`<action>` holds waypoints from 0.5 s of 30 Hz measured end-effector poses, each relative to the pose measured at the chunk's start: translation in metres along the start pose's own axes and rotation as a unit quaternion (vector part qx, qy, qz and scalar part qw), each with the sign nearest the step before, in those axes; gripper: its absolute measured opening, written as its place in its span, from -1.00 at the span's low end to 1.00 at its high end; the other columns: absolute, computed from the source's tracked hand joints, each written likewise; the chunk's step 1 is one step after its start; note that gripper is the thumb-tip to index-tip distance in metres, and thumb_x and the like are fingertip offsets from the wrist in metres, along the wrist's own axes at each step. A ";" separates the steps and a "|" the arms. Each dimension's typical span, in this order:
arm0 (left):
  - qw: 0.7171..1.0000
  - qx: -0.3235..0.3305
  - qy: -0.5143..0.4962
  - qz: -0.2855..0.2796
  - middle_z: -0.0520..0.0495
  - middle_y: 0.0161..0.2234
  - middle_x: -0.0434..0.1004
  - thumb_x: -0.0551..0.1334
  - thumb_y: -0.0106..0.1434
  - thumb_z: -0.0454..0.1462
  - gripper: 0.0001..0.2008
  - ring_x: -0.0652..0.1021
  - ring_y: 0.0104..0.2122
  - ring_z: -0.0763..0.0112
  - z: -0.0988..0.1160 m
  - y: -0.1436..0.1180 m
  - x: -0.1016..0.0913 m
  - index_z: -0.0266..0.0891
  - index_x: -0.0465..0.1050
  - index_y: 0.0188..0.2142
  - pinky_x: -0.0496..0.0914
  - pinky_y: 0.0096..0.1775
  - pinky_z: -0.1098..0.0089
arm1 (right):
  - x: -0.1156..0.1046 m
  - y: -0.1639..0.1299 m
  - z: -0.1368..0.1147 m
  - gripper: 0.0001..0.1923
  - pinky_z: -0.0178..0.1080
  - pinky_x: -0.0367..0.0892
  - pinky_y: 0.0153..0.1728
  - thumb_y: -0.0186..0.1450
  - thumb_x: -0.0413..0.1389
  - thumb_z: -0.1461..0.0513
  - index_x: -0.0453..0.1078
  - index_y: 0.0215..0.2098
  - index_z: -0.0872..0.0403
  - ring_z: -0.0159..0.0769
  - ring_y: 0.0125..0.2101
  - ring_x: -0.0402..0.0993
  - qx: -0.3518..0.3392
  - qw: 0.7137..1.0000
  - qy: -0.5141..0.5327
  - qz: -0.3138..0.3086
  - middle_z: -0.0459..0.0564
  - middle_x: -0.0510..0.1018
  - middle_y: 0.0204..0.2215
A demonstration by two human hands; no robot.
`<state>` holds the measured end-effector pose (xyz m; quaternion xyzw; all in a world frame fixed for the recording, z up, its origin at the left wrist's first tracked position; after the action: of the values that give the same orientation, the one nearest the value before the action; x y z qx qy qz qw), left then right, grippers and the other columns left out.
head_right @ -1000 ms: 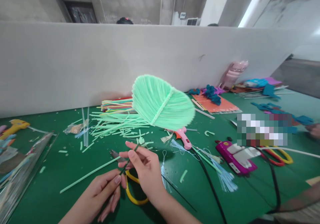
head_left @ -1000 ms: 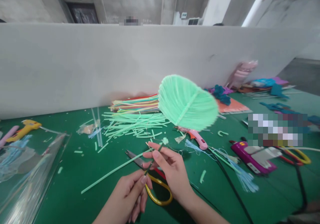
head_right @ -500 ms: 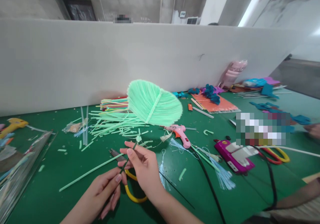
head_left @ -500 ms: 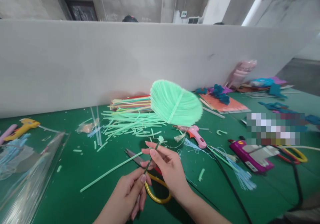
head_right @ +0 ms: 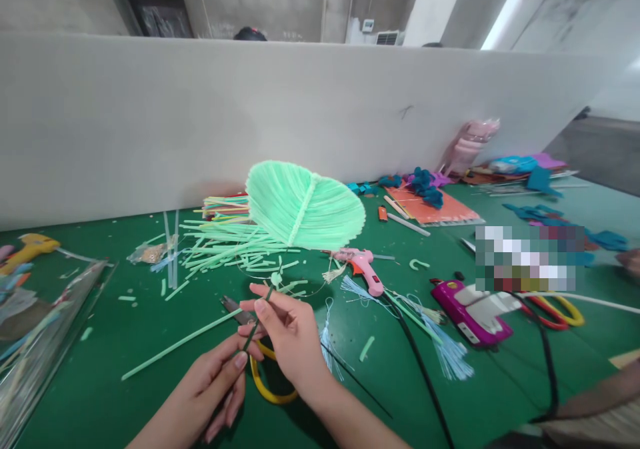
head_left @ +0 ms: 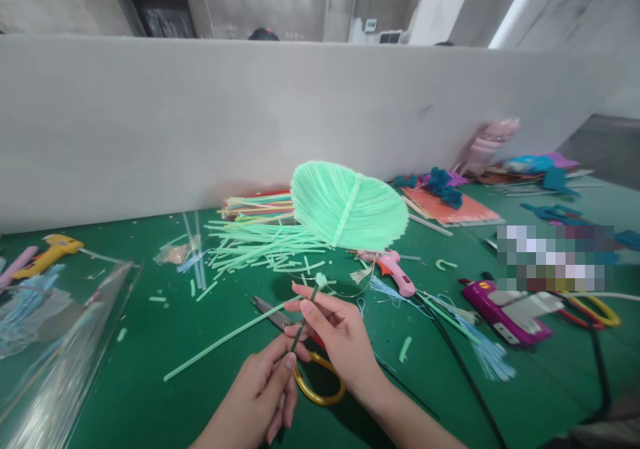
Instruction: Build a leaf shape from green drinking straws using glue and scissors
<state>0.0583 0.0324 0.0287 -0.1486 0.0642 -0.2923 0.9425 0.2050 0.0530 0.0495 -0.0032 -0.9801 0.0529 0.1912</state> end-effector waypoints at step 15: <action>0.994 -0.090 0.039 0.057 0.07 -0.75 0.40 0.02 0.22 0.22 -0.38 0.16 -0.78 0.59 -0.010 -0.033 -0.021 -0.25 0.37 -0.09 0.01 -0.66 0.55 | -0.009 0.005 -0.009 -0.54 -0.29 0.51 -0.42 0.24 0.20 -0.02 0.36 -0.01 0.07 -0.24 -0.44 0.65 -0.023 0.998 0.032 0.051 0.10 0.65 -0.20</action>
<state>0.0209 0.0159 0.0303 -0.2178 0.1355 -0.2367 0.9371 0.2168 0.0588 0.0542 -0.0596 -0.9731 0.0396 0.2191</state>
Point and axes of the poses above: each hand's wrist, its own y-axis towards the middle knuckle, its own x-axis out of the palm, z = x × y, the point moved 1 cm from there along y, towards the middle knuckle
